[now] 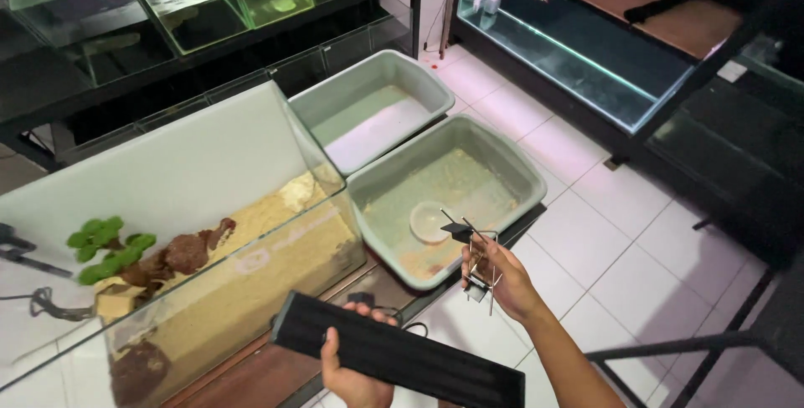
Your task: Removing an LED light bar and a water filter from a glass aquarium tank and placing them into a plastic bin.
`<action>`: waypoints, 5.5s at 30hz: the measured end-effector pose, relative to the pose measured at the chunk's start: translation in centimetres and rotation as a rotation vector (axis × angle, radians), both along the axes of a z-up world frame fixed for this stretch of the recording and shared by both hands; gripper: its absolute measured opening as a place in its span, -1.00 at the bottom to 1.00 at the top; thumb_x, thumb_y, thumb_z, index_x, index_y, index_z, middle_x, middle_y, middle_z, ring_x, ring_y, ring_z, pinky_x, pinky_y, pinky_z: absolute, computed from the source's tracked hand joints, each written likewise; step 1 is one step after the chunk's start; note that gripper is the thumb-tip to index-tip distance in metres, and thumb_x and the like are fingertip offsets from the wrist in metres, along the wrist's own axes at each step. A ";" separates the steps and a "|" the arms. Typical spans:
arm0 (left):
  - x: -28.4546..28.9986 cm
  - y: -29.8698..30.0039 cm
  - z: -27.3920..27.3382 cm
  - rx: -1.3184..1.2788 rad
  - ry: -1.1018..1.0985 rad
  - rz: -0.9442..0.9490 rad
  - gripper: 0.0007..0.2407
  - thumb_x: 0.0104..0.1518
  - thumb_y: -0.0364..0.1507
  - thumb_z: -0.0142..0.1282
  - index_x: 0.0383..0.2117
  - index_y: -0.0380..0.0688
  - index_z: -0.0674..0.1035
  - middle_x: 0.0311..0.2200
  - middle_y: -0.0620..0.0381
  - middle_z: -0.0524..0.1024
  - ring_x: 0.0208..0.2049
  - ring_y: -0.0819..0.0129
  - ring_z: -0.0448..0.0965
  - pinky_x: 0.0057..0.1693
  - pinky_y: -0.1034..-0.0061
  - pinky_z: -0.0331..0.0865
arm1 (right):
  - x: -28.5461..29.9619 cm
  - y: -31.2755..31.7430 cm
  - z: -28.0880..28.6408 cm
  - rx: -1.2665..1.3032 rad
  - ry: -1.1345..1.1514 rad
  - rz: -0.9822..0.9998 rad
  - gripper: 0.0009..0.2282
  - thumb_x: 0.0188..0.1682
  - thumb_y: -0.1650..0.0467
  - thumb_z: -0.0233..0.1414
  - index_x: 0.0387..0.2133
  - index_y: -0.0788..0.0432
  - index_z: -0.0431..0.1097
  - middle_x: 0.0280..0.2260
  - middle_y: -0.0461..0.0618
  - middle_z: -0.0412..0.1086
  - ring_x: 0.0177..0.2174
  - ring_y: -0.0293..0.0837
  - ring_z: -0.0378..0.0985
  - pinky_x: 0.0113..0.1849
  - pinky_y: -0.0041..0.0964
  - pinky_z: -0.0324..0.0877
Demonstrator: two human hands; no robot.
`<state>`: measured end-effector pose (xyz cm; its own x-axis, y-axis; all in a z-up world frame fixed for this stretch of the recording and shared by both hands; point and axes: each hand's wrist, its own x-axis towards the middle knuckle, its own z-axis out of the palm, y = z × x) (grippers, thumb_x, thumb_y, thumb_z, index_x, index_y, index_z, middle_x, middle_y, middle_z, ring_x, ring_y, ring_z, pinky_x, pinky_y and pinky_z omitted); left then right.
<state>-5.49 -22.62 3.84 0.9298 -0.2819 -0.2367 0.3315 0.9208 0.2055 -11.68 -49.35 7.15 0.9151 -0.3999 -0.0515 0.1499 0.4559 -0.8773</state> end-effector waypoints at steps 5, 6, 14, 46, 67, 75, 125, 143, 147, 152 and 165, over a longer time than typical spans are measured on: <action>0.1 -7.4 2.5 0.065 0.099 -0.090 -0.60 0.25 -0.13 0.05 0.02 -0.19 0.56 -0.18 -0.03 0.55 -0.24 0.07 0.56 -0.02 0.07 0.45 | 2.2 -6.1 0.4 -0.025 -0.030 0.086 -0.56 0.21 0.13 0.00 0.09 0.28 0.33 -0.22 0.09 0.41 -0.31 -0.06 0.56 -0.29 -0.05 0.61; 0.4 -9.1 3.8 0.089 0.127 -0.106 -0.62 0.26 -0.15 0.03 0.00 -0.20 0.55 -0.20 -0.06 0.51 -0.28 0.07 0.51 -0.05 0.11 0.42 | 2.8 -7.5 0.5 -0.012 -0.032 0.097 -0.54 0.21 0.14 0.01 0.14 0.29 0.33 -0.22 0.05 0.42 -0.32 -0.10 0.57 -0.31 -0.09 0.60; 5.2 -17.8 6.4 0.113 0.143 -0.306 -0.65 0.19 -0.14 0.08 -0.08 -0.13 0.58 -0.27 0.05 0.54 -0.34 0.14 0.56 -0.19 0.17 0.47 | 9.2 -14.0 2.8 -0.115 0.154 0.089 -0.36 0.15 0.12 0.00 0.40 0.29 0.25 -0.26 0.00 0.37 -0.39 -0.09 0.50 -0.37 -0.11 0.56; 31.5 -26.4 7.6 0.084 0.355 0.060 -0.68 0.23 -0.12 0.08 -0.14 -0.07 0.63 -0.30 0.12 0.59 -0.33 0.15 0.61 -0.15 0.15 0.49 | 54.1 -19.8 0.5 -1.156 0.381 0.722 -0.35 0.04 0.03 0.09 0.35 0.08 0.39 0.34 -0.02 0.43 0.24 -0.03 0.54 0.19 -0.13 0.38; 36.2 -28.8 4.8 -0.027 0.452 0.080 -0.72 0.18 -0.15 0.17 -0.24 -0.08 0.65 -0.30 0.10 0.62 -0.34 0.15 0.60 -0.17 0.18 0.46 | 64.5 -19.0 -10.9 -1.645 0.191 0.921 -0.26 0.23 0.03 -0.09 0.55 0.16 -0.16 0.22 0.37 0.23 0.12 0.30 0.41 0.04 0.25 0.46; 36.2 -28.3 5.0 -0.030 0.421 0.084 -0.72 0.19 -0.15 0.15 -0.21 -0.09 0.62 -0.28 0.12 0.59 -0.33 0.16 0.60 -0.17 0.18 0.49 | 61.8 -19.4 -3.4 -1.255 0.453 0.881 -0.47 0.26 0.10 -0.38 0.55 -0.43 -0.10 0.06 0.12 0.11 -0.24 -0.03 0.41 -0.02 0.05 0.47; 36.1 -27.8 3.7 -0.085 0.444 0.050 -0.69 0.18 -0.14 0.15 -0.22 -0.13 0.64 -0.31 0.03 0.60 -0.34 0.08 0.61 -0.20 0.12 0.50 | 63.7 -14.9 -14.8 -1.593 0.231 0.764 -0.33 0.17 0.16 0.15 0.38 0.31 0.06 0.22 0.39 0.29 0.15 0.25 0.41 0.14 0.13 0.41; 38.6 -28.8 2.9 -0.041 0.474 0.061 -0.67 0.21 -0.13 0.09 -0.15 -0.13 0.61 -0.30 0.04 0.58 -0.34 0.08 0.59 -0.18 0.13 0.47 | 66.0 -13.4 -18.4 -2.062 -0.097 0.671 0.01 0.11 -0.27 -0.28 0.61 0.21 -0.25 0.14 0.18 0.10 0.02 0.06 0.19 0.16 0.19 0.15; 39.6 -29.1 3.0 -0.011 0.478 0.099 -0.66 0.20 -0.12 0.10 -0.17 -0.15 0.64 -0.31 0.06 0.59 -0.33 0.09 0.60 -0.13 0.11 0.49 | 64.8 -14.4 -13.5 -1.698 -0.013 0.705 -0.04 0.07 0.03 0.27 0.60 0.13 -0.17 0.34 0.29 -0.01 0.23 0.27 0.11 0.31 0.25 0.09; 42.2 -30.0 3.3 0.002 0.419 0.199 -0.68 0.22 -0.13 0.11 -0.18 -0.13 0.65 -0.34 0.07 0.63 -0.36 0.12 0.63 -0.18 0.14 0.52 | 59.0 -21.1 4.4 -1.272 0.246 1.320 -0.33 0.19 0.01 -0.24 0.59 -0.20 -0.15 0.40 0.01 0.22 0.22 0.00 0.46 0.21 -0.08 0.33; 49.9 -32.5 1.5 0.105 0.206 0.511 -0.60 0.30 -0.03 0.12 0.06 -0.01 0.59 -0.12 0.03 0.69 -0.21 0.13 0.74 0.04 0.23 0.65 | 52.4 -23.9 7.3 -1.534 0.216 1.088 0.06 -0.14 0.12 0.39 0.60 -0.18 -0.22 0.39 0.09 0.24 0.31 0.22 0.37 0.29 0.19 0.35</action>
